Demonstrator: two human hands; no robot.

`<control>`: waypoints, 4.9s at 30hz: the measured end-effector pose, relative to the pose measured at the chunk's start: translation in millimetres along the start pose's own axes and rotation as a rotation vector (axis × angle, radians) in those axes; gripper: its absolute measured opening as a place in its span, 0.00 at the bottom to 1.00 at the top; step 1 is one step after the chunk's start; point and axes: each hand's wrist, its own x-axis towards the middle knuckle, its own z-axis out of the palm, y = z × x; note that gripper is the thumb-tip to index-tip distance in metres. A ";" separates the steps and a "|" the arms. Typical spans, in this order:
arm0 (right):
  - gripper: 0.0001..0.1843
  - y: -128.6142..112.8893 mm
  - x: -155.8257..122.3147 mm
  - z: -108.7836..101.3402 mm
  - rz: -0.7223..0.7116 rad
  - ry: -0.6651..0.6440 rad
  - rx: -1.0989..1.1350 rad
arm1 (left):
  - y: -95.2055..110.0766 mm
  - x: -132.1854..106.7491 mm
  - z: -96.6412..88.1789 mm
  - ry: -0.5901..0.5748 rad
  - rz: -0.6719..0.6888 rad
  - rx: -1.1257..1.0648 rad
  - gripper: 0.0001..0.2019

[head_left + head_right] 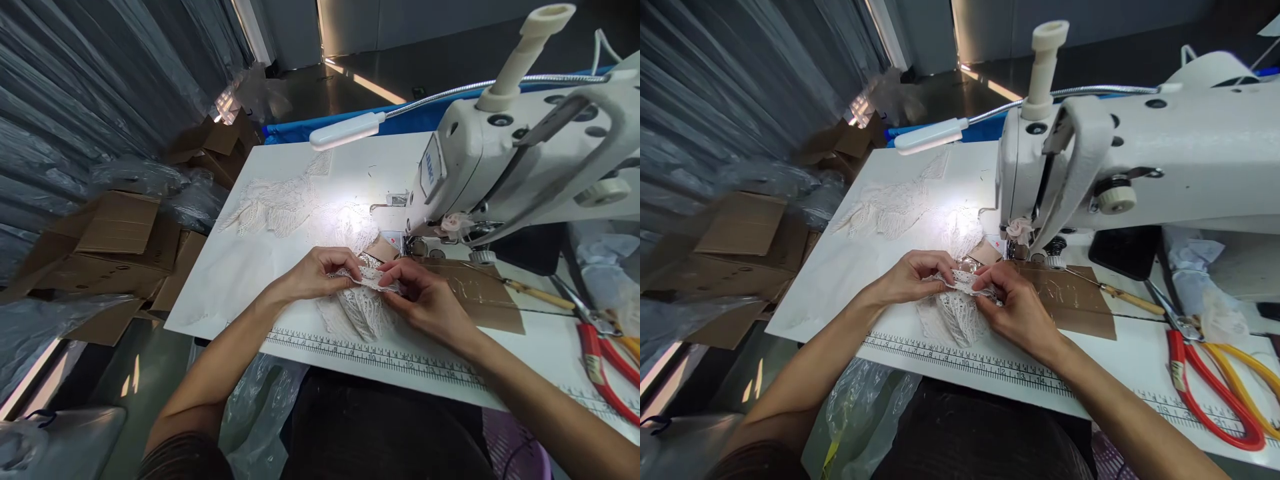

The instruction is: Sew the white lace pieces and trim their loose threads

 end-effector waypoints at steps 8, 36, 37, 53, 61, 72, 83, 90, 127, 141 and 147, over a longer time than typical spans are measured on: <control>0.06 0.1 -0.4 2.1 -0.201 0.102 -0.161 | 0.0 -0.9 -0.2 -0.001 -0.016 0.008 0.08; 0.18 -12.5 6.9 2.5 0.299 0.071 0.421 | 9.9 2.9 9.1 -0.018 -0.185 -0.232 0.14; 0.18 -13.7 7.2 2.2 0.302 0.073 0.420 | 9.5 2.9 9.5 -0.014 -0.183 -0.243 0.14; 0.18 -10.6 6.9 5.1 0.318 0.080 0.388 | 5.4 4.1 10.1 0.030 -0.177 -0.258 0.11; 0.10 2.6 3.2 -1.4 -0.009 0.017 0.050 | 9.5 3.3 14.2 0.055 -0.212 -0.230 0.13; 0.13 -9.8 6.0 5.7 -0.036 0.080 0.020 | 12.6 4.5 22.6 0.019 -0.214 -0.168 0.11; 0.23 -7.6 1.6 7.8 0.256 -0.117 0.434 | 11.8 3.2 25.6 -0.063 -0.161 -0.178 0.08; 0.25 -4.6 0.2 9.3 0.288 -0.124 0.484 | 8.7 2.5 27.1 -0.073 -0.148 -0.205 0.09; 0.05 -12.3 -7.9 -6.2 -0.242 0.000 -0.077 | 4.2 -0.5 25.0 -0.053 -0.075 -0.250 0.12; 0.11 -7.4 -5.4 -6.1 -0.314 -0.005 -0.086 | 5.4 -0.9 25.1 -0.104 -0.044 -0.151 0.14; 0.08 -6.5 -4.1 -6.0 -0.388 -0.006 -0.100 | 5.9 -1.7 24.3 -0.102 -0.035 -0.074 0.13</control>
